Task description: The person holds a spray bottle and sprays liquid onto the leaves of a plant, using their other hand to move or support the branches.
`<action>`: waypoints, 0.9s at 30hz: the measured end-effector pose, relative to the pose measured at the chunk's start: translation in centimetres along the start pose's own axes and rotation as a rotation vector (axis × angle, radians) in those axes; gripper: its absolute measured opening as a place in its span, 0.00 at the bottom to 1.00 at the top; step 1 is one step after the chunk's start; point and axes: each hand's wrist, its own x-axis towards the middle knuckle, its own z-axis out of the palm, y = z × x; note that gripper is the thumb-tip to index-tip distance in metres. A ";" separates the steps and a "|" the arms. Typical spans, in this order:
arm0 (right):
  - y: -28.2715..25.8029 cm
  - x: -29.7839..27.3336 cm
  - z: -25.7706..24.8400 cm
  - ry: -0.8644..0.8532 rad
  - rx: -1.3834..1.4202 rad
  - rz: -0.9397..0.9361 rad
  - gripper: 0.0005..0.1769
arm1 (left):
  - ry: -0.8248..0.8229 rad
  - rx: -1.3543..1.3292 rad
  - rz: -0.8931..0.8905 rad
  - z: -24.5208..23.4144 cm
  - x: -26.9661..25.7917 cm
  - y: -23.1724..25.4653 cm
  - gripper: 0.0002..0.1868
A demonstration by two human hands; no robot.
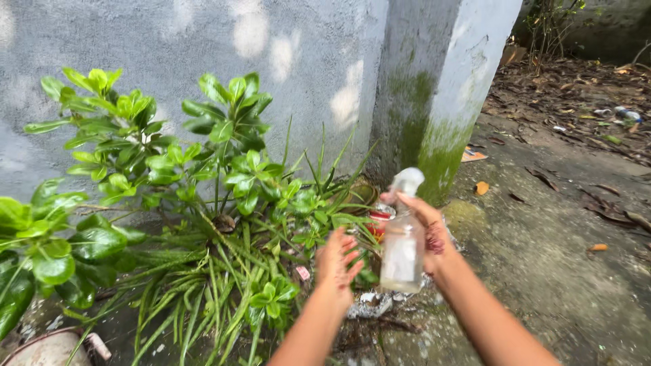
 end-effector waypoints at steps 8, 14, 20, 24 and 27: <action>0.9 1.7 1.5 -0.028 -0.050 0.127 0.32 | -0.017 -0.030 0.080 0.4 3.9 5.4 0.19; 1.6 6.6 -2.7 -0.047 -0.118 0.153 0.30 | 0.023 0.030 0.213 3.6 9.5 4.6 0.09; 3.4 11.9 -6.9 -0.118 -0.104 0.271 0.31 | 0.147 0.090 0.233 3.7 15.4 1.6 0.15; 4.7 14.2 -7.1 -0.215 -0.263 0.351 0.32 | 0.317 0.120 0.212 2.6 17.8 -0.3 0.16; 5.5 15.7 -6.7 -0.314 -0.199 0.382 0.30 | 0.576 0.359 0.186 1.5 19.2 -0.5 0.14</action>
